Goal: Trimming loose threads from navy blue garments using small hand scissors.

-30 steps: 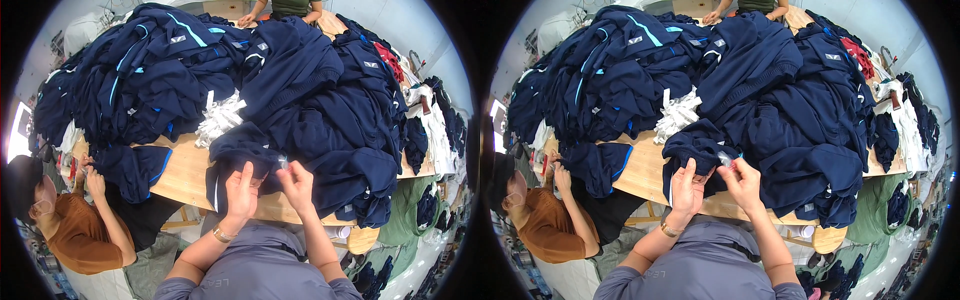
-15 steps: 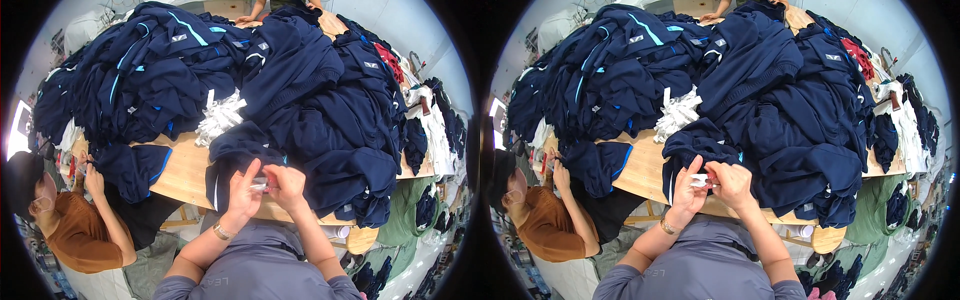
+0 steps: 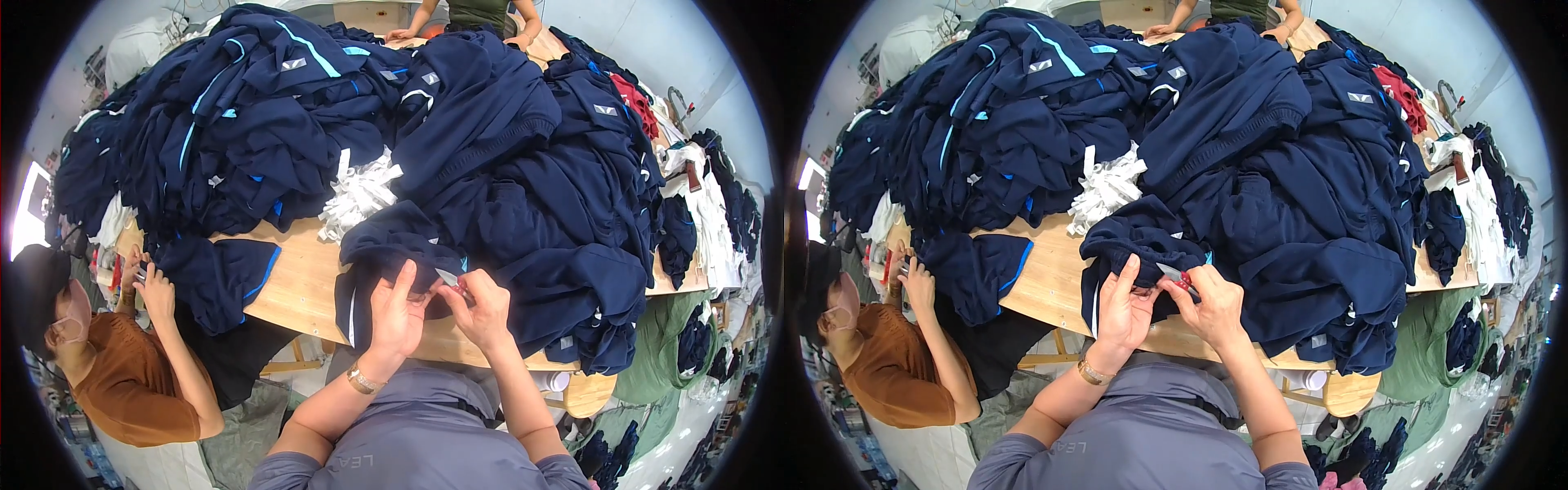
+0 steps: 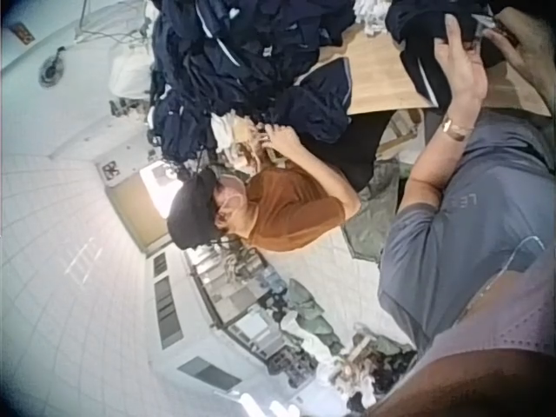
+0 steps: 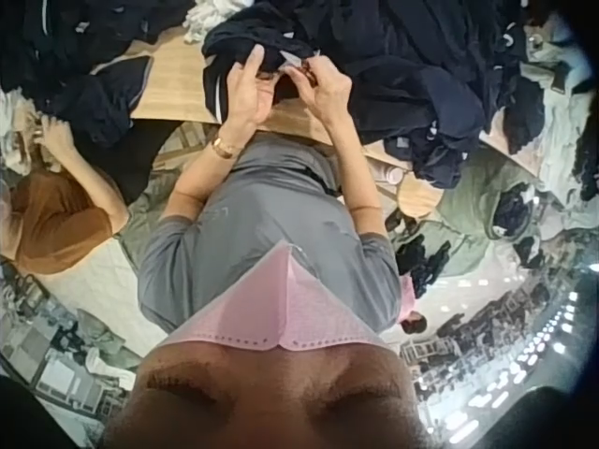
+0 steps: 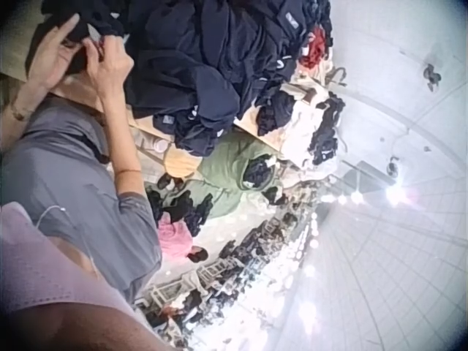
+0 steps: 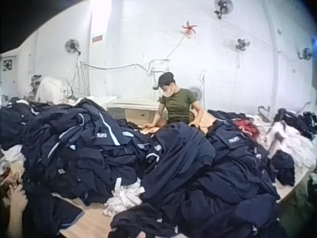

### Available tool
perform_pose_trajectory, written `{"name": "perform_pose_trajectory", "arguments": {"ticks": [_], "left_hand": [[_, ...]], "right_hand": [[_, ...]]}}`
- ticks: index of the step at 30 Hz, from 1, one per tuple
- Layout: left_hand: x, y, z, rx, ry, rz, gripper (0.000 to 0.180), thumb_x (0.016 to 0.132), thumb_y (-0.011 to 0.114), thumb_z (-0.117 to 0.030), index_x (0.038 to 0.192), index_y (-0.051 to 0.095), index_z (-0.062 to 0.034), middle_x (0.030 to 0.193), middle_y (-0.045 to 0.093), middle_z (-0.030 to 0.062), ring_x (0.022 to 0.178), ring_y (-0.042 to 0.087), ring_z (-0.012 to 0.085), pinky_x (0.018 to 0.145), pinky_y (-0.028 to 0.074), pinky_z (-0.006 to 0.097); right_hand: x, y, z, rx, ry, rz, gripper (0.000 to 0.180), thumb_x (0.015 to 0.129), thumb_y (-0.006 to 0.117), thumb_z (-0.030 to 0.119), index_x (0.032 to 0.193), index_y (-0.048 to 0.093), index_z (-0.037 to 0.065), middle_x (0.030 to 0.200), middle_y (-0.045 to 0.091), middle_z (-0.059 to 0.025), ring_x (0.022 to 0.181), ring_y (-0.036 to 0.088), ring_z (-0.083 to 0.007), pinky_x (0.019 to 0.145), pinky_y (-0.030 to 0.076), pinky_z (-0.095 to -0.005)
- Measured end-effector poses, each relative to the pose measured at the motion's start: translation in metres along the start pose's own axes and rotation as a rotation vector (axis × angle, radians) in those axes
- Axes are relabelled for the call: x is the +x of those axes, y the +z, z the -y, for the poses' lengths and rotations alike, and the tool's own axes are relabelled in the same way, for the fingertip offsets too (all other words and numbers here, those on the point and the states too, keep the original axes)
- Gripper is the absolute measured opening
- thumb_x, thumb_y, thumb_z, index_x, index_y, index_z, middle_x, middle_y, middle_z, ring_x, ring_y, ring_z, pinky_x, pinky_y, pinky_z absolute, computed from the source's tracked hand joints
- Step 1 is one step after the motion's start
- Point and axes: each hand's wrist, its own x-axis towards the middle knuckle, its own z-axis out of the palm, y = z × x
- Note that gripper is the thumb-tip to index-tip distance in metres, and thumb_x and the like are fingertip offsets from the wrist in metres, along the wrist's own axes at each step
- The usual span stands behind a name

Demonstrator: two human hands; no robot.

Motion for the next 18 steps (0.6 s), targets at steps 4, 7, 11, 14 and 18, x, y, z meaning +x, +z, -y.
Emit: {"name": "perform_pose_trajectory", "arguments": {"ticks": [4, 7, 11, 14, 18], "left_hand": [[-0.0002, -0.002, 0.0021, 0.004, 0.008, 0.015, 0.016, 0.095, 0.05, -0.017, 0.103, 0.056, -0.0056, 0.097, 0.063, 0.0065, 0.085, 0.063, 0.0149, 0.076, 0.053, 0.03], [-0.0006, -0.0029, 0.0033, 0.019, 0.013, 0.025, 0.017, 0.095, 0.049, -0.017, 0.107, 0.055, -0.0059, 0.099, 0.062, 0.0065, 0.088, 0.062, 0.0145, 0.078, 0.053, 0.03], [-0.001, -0.006, 0.0071, 0.059, 0.037, 0.034, 0.019, 0.096, 0.048, -0.017, 0.109, 0.054, -0.0055, 0.101, 0.062, 0.0065, 0.089, 0.061, 0.0144, 0.079, 0.052, 0.03], [-0.0015, -0.0076, 0.0073, 0.073, 0.033, 0.047, 0.019, 0.096, 0.047, -0.018, 0.109, 0.054, -0.0052, 0.103, 0.062, 0.0068, 0.092, 0.061, 0.0149, 0.082, 0.051, 0.031], [-0.0033, -0.0022, -0.0009, -0.025, -0.062, 0.063, 0.024, 0.097, 0.044, -0.023, 0.109, 0.054, -0.0046, 0.106, 0.062, 0.0079, 0.099, 0.06, 0.0184, 0.091, 0.049, 0.038]], "right_hand": [[-0.0007, -0.0012, -0.0018, -0.122, -0.032, 0.041, 0.026, 0.071, 0.076, 0.018, 0.07, 0.055, 0.003, 0.06, 0.048, -0.0068, 0.047, 0.048, -0.0212, 0.043, 0.037, -0.0291], [0.0012, -0.0015, 0.0, -0.148, -0.046, 0.027, 0.028, 0.07, 0.077, 0.021, 0.069, 0.055, 0.003, 0.06, 0.047, -0.006, 0.046, 0.047, -0.0212, 0.042, 0.036, -0.0297], [0.0036, -0.0025, 0.0012, -0.176, -0.075, 0.037, 0.029, 0.071, 0.076, 0.022, 0.069, 0.054, 0.003, 0.059, 0.046, -0.0062, 0.045, 0.046, -0.0215, 0.042, 0.035, -0.0295], [0.0033, -0.0015, -0.0017, -0.139, -0.072, 0.029, 0.028, 0.073, 0.075, 0.02, 0.07, 0.053, 0.003, 0.059, 0.046, -0.0051, 0.045, 0.046, -0.0182, 0.042, 0.034, -0.0274], [-0.0035, -0.001, -0.0036, 0.262, 0.317, -0.032, 0.029, 0.079, 0.073, 0.02, 0.075, 0.05, 0.002, 0.059, 0.047, -0.0019, 0.048, 0.043, -0.0058, 0.044, 0.034, -0.0222]]}}
